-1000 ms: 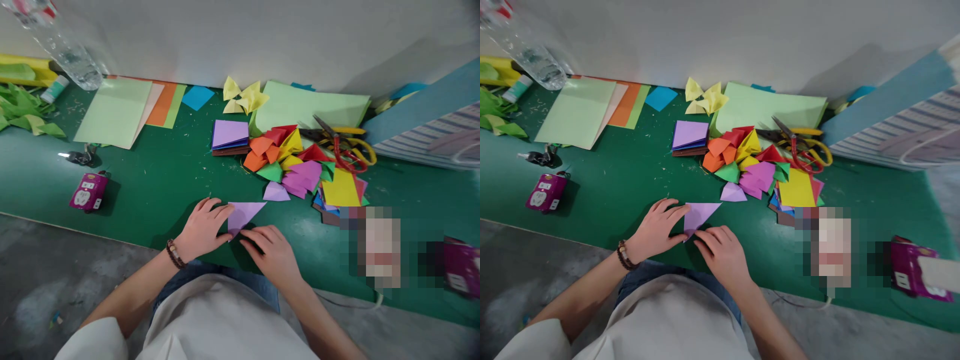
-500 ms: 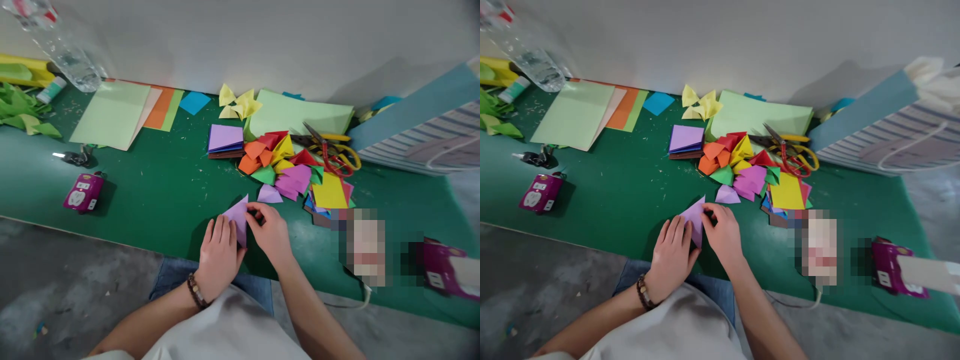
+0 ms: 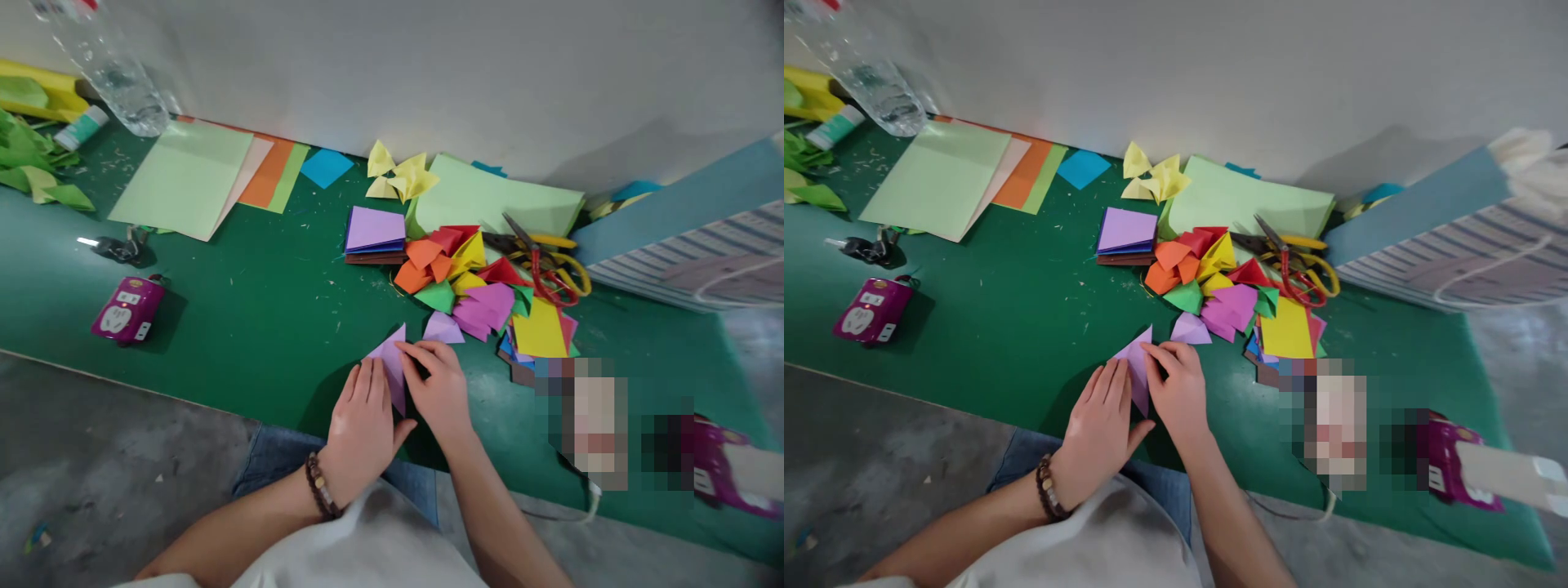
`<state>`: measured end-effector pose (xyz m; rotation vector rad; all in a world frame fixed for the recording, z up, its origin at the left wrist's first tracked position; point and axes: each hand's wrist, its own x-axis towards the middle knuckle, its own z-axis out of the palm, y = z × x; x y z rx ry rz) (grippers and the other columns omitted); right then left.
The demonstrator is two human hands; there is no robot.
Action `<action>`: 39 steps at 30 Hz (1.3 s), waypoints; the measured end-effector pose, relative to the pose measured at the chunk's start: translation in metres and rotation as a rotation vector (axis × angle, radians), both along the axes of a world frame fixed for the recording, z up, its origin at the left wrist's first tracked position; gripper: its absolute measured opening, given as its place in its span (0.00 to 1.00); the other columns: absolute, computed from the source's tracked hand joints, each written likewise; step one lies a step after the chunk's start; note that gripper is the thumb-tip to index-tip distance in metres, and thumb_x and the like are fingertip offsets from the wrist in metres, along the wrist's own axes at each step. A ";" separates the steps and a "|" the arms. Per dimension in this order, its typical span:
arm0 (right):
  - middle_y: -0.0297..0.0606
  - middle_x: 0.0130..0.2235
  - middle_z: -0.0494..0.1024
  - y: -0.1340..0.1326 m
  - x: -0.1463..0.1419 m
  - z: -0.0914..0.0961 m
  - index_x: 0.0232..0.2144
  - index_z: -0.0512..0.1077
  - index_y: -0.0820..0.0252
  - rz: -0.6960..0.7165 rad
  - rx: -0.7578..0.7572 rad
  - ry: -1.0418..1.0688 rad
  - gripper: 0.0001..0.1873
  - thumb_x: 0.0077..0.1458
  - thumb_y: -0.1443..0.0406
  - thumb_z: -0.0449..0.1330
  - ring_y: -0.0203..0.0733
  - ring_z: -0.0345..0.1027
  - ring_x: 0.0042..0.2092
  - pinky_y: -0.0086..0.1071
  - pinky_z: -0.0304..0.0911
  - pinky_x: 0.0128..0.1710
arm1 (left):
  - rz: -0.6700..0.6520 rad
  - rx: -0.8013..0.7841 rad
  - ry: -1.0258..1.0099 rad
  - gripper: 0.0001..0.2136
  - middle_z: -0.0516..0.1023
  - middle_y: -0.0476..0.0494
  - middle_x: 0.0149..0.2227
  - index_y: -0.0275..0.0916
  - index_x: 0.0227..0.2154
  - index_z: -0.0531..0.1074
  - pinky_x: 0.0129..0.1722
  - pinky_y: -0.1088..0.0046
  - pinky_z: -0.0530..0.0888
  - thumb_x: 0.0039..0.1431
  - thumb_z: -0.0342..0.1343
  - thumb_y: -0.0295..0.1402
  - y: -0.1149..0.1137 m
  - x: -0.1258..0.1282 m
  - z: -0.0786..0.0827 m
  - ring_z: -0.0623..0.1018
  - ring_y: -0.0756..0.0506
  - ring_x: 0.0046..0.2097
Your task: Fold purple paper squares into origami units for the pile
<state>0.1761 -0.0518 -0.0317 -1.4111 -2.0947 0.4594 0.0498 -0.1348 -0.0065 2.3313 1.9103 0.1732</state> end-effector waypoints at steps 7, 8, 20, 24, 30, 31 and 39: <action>0.42 0.36 0.74 -0.004 -0.001 0.006 0.40 0.78 0.55 -0.038 0.029 0.001 0.12 0.60 0.64 0.55 0.46 0.66 0.41 0.43 0.66 0.42 | 0.000 -0.051 0.011 0.31 0.64 0.27 0.61 0.24 0.58 0.64 0.60 0.57 0.64 0.63 0.46 0.48 0.003 -0.001 0.006 0.63 0.35 0.63; 0.42 0.36 0.75 -0.007 0.000 0.009 0.40 0.77 0.54 -0.029 0.032 0.014 0.11 0.59 0.64 0.55 0.47 0.66 0.41 0.44 0.66 0.43 | -0.002 -0.055 0.014 0.31 0.64 0.27 0.61 0.24 0.58 0.64 0.60 0.57 0.64 0.63 0.46 0.48 0.003 -0.001 0.007 0.63 0.35 0.63; 0.40 0.35 0.77 -0.036 0.005 0.002 0.34 0.70 0.56 -0.183 -0.180 0.220 0.06 0.57 0.60 0.59 0.43 0.72 0.36 0.38 0.70 0.36 | -0.030 -0.108 0.087 0.36 0.55 0.23 0.64 0.23 0.62 0.57 0.62 0.50 0.61 0.61 0.49 0.49 -0.001 0.005 0.011 0.57 0.32 0.66; 0.39 0.34 0.77 -0.030 0.007 0.002 0.33 0.69 0.57 -0.196 -0.163 0.208 0.07 0.56 0.60 0.60 0.42 0.72 0.35 0.37 0.69 0.36 | -0.028 -0.115 0.113 0.39 0.54 0.23 0.65 0.22 0.62 0.56 0.62 0.49 0.61 0.59 0.51 0.51 -0.001 0.007 0.011 0.56 0.31 0.66; 0.38 0.33 0.77 -0.026 0.003 0.007 0.32 0.69 0.56 -0.159 -0.219 0.177 0.05 0.56 0.62 0.59 0.41 0.72 0.34 0.35 0.67 0.34 | -0.041 -0.098 0.146 0.43 0.53 0.21 0.65 0.22 0.62 0.56 0.61 0.46 0.61 0.55 0.54 0.55 -0.001 0.008 0.010 0.54 0.29 0.66; 0.37 0.33 0.77 -0.026 0.002 0.006 0.32 0.69 0.56 -0.161 -0.218 0.176 0.05 0.56 0.62 0.59 0.41 0.72 0.34 0.35 0.67 0.34 | -0.043 -0.101 0.151 0.43 0.54 0.22 0.65 0.22 0.62 0.56 0.62 0.46 0.60 0.55 0.54 0.55 -0.001 0.008 0.011 0.54 0.30 0.66; 0.39 0.32 0.78 -0.019 0.001 -0.004 0.30 0.67 0.55 -0.235 -0.172 0.212 0.07 0.56 0.59 0.59 0.43 0.72 0.34 0.36 0.67 0.33 | -0.047 -0.139 0.176 0.40 0.54 0.25 0.65 0.25 0.61 0.58 0.62 0.45 0.60 0.54 0.56 0.52 0.000 0.007 0.014 0.53 0.30 0.67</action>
